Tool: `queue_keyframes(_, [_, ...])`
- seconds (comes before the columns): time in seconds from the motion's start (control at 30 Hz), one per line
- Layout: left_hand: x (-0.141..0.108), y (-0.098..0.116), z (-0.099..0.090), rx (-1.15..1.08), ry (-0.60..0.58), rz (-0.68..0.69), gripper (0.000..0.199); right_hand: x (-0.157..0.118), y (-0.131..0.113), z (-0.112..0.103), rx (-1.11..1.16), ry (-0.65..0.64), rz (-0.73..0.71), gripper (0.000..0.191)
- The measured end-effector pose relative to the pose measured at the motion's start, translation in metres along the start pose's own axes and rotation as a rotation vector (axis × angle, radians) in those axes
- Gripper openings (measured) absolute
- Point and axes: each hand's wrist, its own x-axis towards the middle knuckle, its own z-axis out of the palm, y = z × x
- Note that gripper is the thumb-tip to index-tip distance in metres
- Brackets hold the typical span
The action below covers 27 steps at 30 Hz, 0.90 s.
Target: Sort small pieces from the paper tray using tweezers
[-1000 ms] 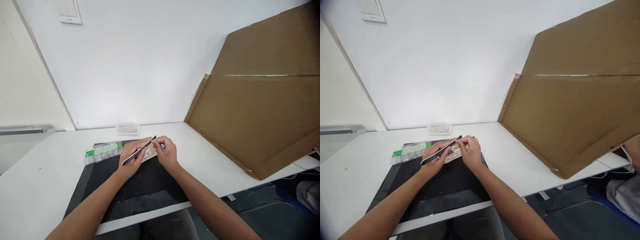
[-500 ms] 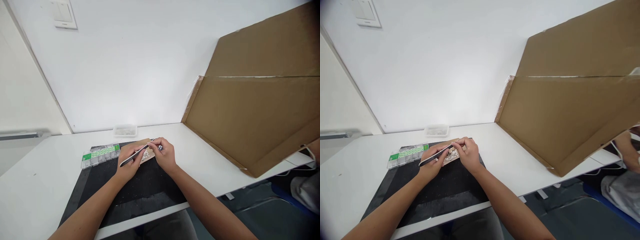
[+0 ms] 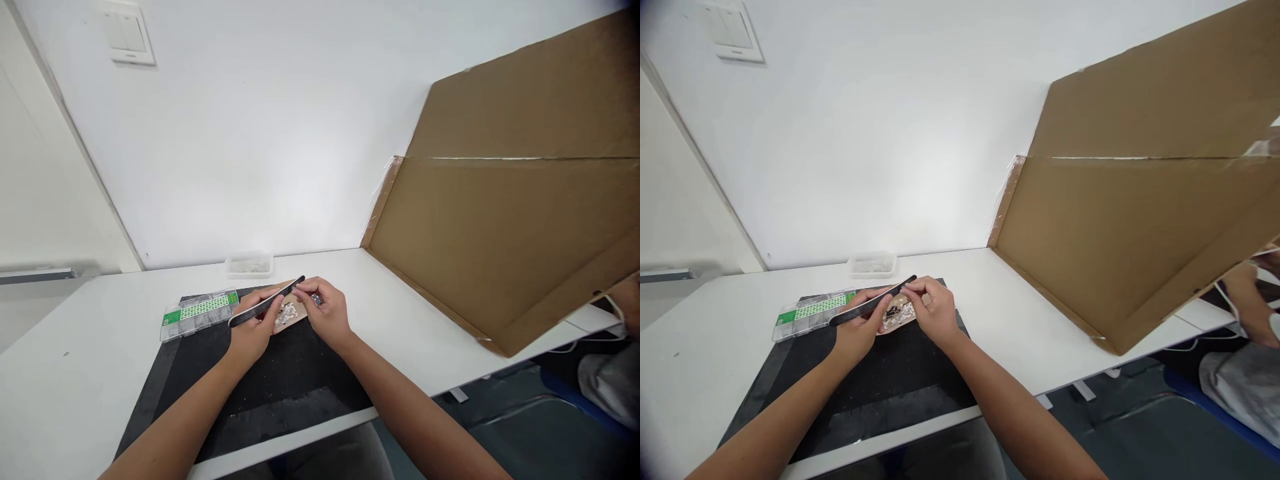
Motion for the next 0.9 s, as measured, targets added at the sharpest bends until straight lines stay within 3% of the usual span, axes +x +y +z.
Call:
queue_keyframes(0.37, [-0.002, -0.007, 0.002, -0.010, -0.004, -0.002, 0.028, 0.004, 0.002, -0.005, -0.024, 0.069, -0.043, 0.015])
queue_keyframes(0.73, [-0.001, -0.007, 0.001, 0.029, 0.008, -0.013, 0.030, 0.004, 0.005, 0.002, 0.296, 0.118, 0.155, 0.019])
queue_keyframes(0.9, [-0.001, -0.009, 0.000, 0.059, 0.012, 0.029, 0.028, 0.008, 0.006, -0.001, 0.280, 0.149, 0.174, 0.022])
